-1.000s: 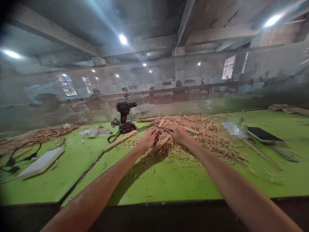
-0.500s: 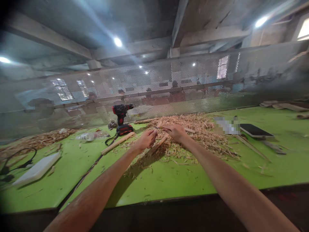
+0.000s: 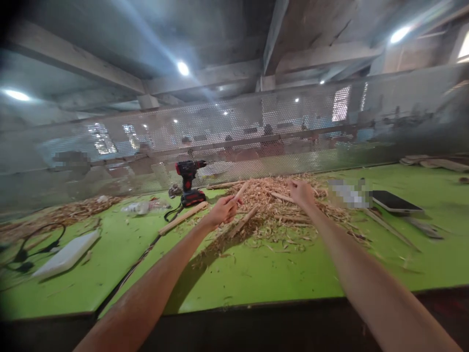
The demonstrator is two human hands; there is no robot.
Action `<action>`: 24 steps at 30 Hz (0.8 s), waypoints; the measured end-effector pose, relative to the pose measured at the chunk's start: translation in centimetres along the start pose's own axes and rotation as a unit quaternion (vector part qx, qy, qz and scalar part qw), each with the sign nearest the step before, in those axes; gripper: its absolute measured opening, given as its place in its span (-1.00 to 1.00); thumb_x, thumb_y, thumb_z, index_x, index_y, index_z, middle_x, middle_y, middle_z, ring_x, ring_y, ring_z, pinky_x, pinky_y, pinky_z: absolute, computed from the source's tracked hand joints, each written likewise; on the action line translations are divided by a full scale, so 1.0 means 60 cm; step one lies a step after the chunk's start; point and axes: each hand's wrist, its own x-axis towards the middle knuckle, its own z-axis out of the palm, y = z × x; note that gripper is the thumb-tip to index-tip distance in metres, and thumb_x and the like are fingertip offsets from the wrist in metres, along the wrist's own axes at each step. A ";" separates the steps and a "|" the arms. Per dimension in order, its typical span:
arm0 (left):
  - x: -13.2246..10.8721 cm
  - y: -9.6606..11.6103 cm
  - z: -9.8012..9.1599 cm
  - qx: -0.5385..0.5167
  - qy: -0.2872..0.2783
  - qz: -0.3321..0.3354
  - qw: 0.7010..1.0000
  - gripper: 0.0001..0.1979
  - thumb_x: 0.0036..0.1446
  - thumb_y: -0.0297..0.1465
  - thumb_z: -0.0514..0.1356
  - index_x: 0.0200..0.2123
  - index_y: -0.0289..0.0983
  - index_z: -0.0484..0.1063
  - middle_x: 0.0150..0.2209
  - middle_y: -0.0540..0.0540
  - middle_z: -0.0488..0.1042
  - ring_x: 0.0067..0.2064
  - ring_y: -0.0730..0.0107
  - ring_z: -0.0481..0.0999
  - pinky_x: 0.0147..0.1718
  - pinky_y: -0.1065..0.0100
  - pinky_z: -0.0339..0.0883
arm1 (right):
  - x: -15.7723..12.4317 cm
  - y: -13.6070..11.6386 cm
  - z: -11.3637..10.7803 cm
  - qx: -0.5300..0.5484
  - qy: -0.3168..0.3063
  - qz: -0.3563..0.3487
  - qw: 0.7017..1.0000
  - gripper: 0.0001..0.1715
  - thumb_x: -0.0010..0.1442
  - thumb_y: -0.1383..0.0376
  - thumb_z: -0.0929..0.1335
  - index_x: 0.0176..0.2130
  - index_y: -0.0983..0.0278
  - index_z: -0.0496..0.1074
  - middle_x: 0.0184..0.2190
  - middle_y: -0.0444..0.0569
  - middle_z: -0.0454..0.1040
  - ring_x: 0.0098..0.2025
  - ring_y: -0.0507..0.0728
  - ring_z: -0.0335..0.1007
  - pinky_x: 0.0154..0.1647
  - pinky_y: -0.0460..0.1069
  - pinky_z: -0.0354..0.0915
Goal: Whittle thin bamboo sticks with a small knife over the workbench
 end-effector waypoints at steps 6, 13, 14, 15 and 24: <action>0.011 -0.008 -0.003 -0.046 0.062 -0.050 0.996 -0.66 0.35 -0.36 -0.05 -0.43 -0.27 0.39 -0.72 0.14 0.08 -0.73 0.55 -0.06 -0.71 0.43 -0.19 | -0.009 -0.074 0.017 0.104 -0.102 -0.096 0.985 -0.56 0.40 0.21 0.30 0.04 0.33 0.67 -0.02 0.18 0.67 -0.15 0.21 0.63 -0.11 0.00 0.44; 0.010 0.005 0.012 -0.089 0.083 -0.058 0.991 -0.75 0.24 -0.36 0.04 -0.49 -0.24 0.34 -0.74 0.15 0.04 -0.72 0.56 -0.09 -0.69 0.44 -0.23 | -0.069 -0.150 0.039 0.154 -0.171 -0.203 0.952 -0.53 0.43 0.06 0.29 0.01 0.21 0.70 -0.03 0.09 0.68 -0.10 0.28 0.64 -0.06 0.13 0.50; 0.009 0.007 0.014 -0.095 0.081 -0.056 0.991 -0.77 0.23 -0.35 0.05 -0.48 -0.24 0.34 -0.73 0.16 0.04 -0.72 0.56 -0.08 -0.69 0.44 -0.22 | -0.075 -0.156 0.042 0.151 -0.178 -0.204 0.951 -0.53 0.44 0.07 0.28 0.03 0.21 0.69 -0.04 0.08 0.69 -0.12 0.27 0.64 -0.09 0.12 0.51; 0.008 0.009 0.015 -0.101 0.078 -0.054 0.990 -0.77 0.23 -0.34 0.06 -0.47 -0.24 0.34 -0.72 0.16 0.04 -0.71 0.56 -0.07 -0.68 0.45 -0.21 | -0.081 -0.160 0.045 0.146 -0.183 -0.204 0.950 -0.53 0.45 0.08 0.27 0.05 0.20 0.68 -0.06 0.08 0.69 -0.16 0.26 0.64 -0.13 0.11 0.50; 0.003 0.012 0.022 -0.109 0.073 -0.029 0.991 -0.75 0.26 -0.36 0.06 -0.49 -0.23 0.31 -0.72 0.18 0.02 -0.70 0.56 -0.09 -0.67 0.44 -0.17 | -0.085 -0.158 0.045 0.051 -0.175 -0.210 0.960 -0.45 0.49 0.01 0.23 0.20 0.17 0.58 -0.16 0.09 0.71 -0.34 0.19 0.58 -0.39 0.00 0.36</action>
